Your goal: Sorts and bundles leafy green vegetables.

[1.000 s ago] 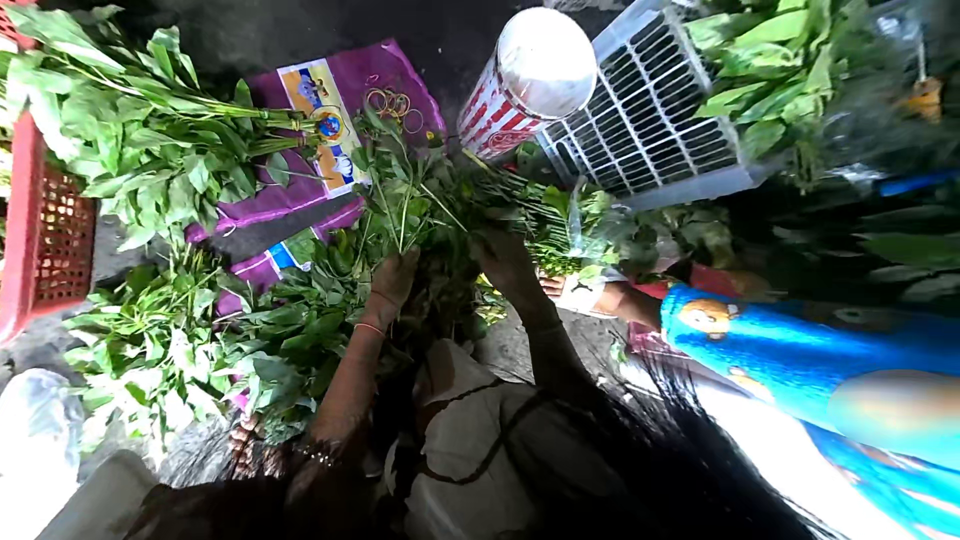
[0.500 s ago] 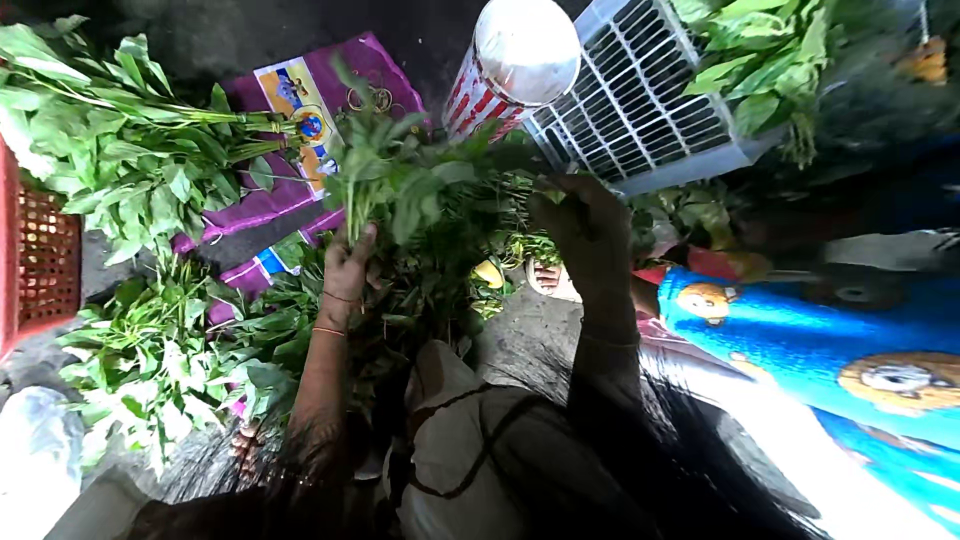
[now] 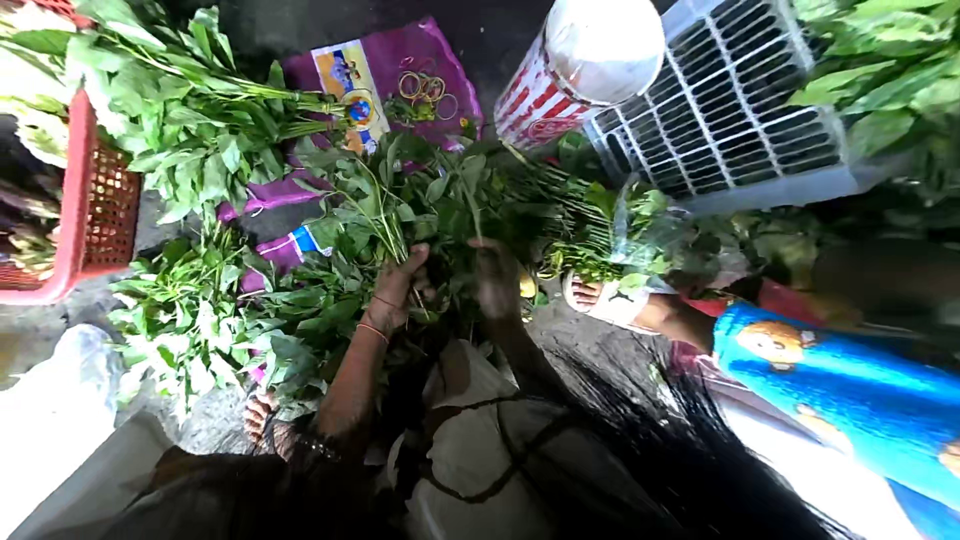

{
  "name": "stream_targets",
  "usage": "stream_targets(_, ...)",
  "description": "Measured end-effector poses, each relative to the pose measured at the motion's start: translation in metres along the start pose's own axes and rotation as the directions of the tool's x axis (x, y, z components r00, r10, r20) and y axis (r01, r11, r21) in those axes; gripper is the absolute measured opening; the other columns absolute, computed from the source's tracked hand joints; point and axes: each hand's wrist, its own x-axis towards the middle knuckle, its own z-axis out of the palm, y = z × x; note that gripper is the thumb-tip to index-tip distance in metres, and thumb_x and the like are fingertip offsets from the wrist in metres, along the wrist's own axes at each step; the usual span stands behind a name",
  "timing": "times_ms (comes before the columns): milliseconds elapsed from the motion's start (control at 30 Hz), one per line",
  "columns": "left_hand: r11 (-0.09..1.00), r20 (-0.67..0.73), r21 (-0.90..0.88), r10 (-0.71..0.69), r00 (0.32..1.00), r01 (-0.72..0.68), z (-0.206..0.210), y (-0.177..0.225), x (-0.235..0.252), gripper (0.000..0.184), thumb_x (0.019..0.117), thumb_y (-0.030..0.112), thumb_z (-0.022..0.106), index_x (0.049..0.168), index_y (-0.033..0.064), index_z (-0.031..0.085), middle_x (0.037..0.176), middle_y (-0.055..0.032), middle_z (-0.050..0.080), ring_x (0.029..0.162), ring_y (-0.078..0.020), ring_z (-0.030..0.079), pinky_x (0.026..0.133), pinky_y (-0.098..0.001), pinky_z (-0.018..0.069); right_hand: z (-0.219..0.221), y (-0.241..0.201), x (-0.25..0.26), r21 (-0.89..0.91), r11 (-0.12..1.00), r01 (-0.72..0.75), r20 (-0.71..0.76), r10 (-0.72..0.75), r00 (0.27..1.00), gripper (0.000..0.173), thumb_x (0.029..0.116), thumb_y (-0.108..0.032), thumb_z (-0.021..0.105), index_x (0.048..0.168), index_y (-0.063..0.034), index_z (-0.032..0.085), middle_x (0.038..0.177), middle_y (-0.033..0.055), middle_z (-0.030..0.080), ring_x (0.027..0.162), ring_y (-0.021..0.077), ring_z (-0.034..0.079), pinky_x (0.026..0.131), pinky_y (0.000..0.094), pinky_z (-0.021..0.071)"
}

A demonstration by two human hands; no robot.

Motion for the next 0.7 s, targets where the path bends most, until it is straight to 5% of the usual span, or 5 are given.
stream_targets(67,1.000,0.037,0.009,0.025,0.999,-0.026,-0.003,-0.001,0.000,0.013,0.1047,0.028,0.058,0.112,0.0173,0.062,0.059,0.0078,0.043,0.049,-0.0067,0.047,0.054,-0.0254,0.0510,0.007,-0.011,-0.005,-0.210,0.972,0.106,0.189,-0.066,0.980,0.033,0.1071,-0.013,0.046,0.132,-0.0002,0.063,0.104,0.0221,0.071,0.092,0.0340,0.069,0.084,0.0552,0.0551)
stream_targets(200,0.991,-0.087,0.136,0.012,0.996,0.000,-0.008,0.004,-0.006,0.021,0.1027,0.029,0.062,0.110,0.0111,0.070,0.084,0.0006,0.069,0.059,-0.0047,0.058,0.055,-0.0205,0.0506,0.014,-0.038,-0.013,-0.490,0.786,0.376,0.521,-0.082,0.850,0.043,0.1040,-0.038,0.056,0.129,-0.0061,0.069,0.104,0.0190,0.074,0.095,0.0395,0.071,0.081,0.0631,0.0546)
stream_targets(300,0.978,-0.133,0.202,-0.015,0.991,0.042,-0.013,0.005,-0.002,0.023,0.1053,0.032,0.058,0.105,0.0099,0.065,0.077,0.0023,0.060,0.057,-0.0055,0.052,0.054,-0.0208,0.0482,0.002,-0.056,0.004,-0.465,0.752,0.468,0.330,-0.343,0.879,0.038,0.1022,-0.036,0.061,0.098,-0.0006,0.072,0.091,0.0193,0.068,0.077,0.0368,0.068,0.065,0.0581,0.0547)
stream_targets(400,0.967,-0.077,0.252,-0.007,0.997,0.026,-0.016,-0.002,-0.003,0.024,0.1054,0.031,0.058,0.112,0.0105,0.068,0.091,0.0005,0.065,0.072,-0.0096,0.059,0.067,-0.0273,0.0533,0.014,-0.069,0.034,-0.480,0.733,0.482,0.268,-0.401,0.876,0.036,0.1001,-0.032,0.065,0.128,-0.0086,0.063,0.114,0.0192,0.065,0.090,0.0372,0.067,0.070,0.0559,0.0561)
stream_targets(700,0.973,0.141,0.171,0.132,0.981,-0.155,-0.025,0.021,-0.014,0.047,0.1103,0.051,0.030,0.117,0.0168,0.062,0.059,0.0098,0.038,0.045,-0.0042,0.039,0.048,-0.0226,0.0470,0.016,-0.063,0.121,-0.348,0.894,0.283,0.119,-0.257,0.959,0.031,0.1023,-0.027,0.058,0.115,-0.0053,0.075,0.106,0.0171,0.074,0.093,0.0316,0.072,0.086,0.0559,0.0559)
